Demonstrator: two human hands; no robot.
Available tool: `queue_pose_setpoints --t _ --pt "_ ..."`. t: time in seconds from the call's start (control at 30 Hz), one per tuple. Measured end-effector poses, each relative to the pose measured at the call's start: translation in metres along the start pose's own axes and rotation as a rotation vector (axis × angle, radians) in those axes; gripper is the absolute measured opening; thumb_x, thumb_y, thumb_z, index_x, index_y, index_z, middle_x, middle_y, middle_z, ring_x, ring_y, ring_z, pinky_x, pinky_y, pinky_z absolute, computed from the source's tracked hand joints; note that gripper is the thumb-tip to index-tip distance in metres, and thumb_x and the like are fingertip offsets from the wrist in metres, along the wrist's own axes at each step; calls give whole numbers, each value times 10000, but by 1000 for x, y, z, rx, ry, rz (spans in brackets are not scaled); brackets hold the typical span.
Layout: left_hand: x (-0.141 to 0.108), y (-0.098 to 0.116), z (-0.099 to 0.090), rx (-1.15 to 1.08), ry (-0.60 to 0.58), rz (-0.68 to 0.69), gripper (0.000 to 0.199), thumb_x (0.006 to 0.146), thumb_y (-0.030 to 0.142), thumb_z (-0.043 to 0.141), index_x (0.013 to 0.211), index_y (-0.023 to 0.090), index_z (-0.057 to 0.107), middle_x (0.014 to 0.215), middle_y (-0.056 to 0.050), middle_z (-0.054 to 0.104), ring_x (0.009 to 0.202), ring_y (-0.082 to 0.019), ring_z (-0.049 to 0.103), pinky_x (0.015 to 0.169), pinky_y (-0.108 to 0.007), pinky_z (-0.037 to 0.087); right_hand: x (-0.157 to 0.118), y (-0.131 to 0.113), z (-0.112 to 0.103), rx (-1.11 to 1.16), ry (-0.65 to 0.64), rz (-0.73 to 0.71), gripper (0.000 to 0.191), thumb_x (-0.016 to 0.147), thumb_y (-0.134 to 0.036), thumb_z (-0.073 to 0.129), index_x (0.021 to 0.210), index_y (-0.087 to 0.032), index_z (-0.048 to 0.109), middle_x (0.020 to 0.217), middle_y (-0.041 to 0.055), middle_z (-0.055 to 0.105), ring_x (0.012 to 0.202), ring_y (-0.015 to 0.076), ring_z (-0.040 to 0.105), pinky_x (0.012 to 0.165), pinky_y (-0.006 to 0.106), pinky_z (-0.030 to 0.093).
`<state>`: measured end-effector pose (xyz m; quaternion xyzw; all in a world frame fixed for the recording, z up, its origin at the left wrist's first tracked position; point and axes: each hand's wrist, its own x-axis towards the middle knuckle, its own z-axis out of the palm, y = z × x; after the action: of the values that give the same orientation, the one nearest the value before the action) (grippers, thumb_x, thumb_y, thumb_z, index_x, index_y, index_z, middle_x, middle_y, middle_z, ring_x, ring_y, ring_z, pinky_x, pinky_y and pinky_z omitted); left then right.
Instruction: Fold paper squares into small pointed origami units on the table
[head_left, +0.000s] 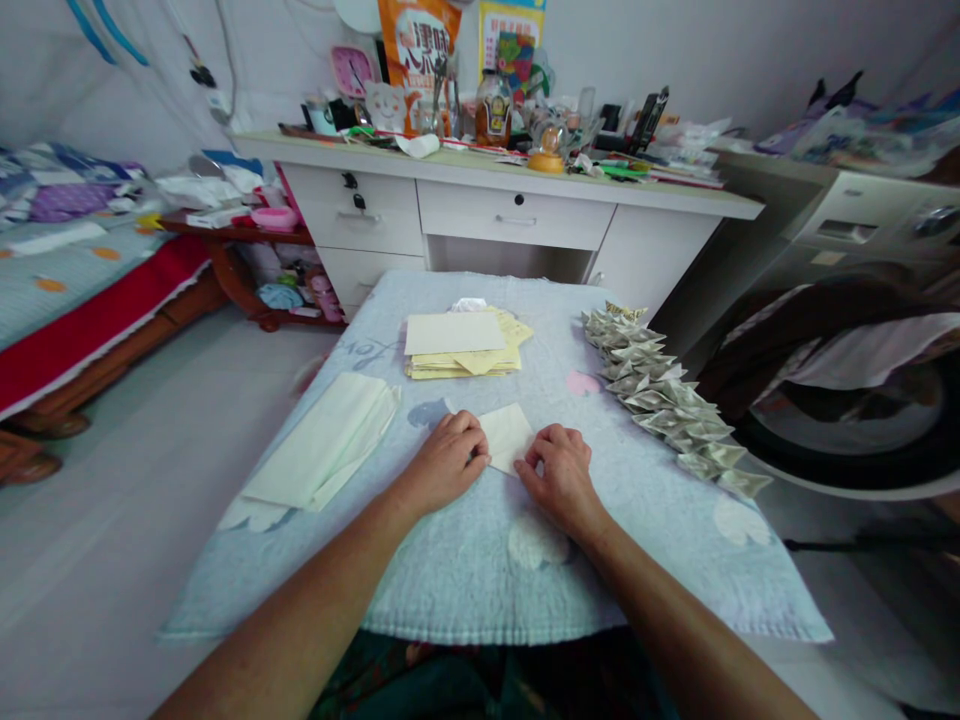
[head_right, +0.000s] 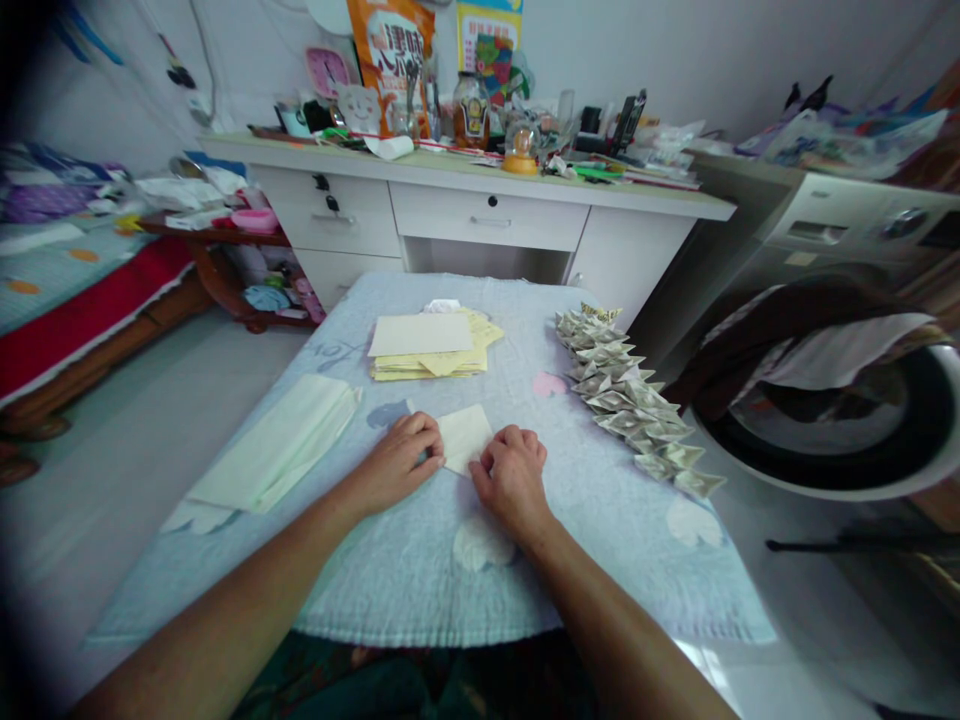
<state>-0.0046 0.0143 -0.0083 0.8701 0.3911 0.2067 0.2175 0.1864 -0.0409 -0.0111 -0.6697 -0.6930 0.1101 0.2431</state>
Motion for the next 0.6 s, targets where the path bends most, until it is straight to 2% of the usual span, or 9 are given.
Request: queue_pose_setpoints --t 0.6 --pt "0 -2 3 26 -11 11 84 822 132 496 800 195 546 951 -35 509 950 -201 481 886 -361 389 2 -1 -1 -20 -27 46 165 786 -288 658 659 -186 632 913 60 580 930 234 448 803 363 311"
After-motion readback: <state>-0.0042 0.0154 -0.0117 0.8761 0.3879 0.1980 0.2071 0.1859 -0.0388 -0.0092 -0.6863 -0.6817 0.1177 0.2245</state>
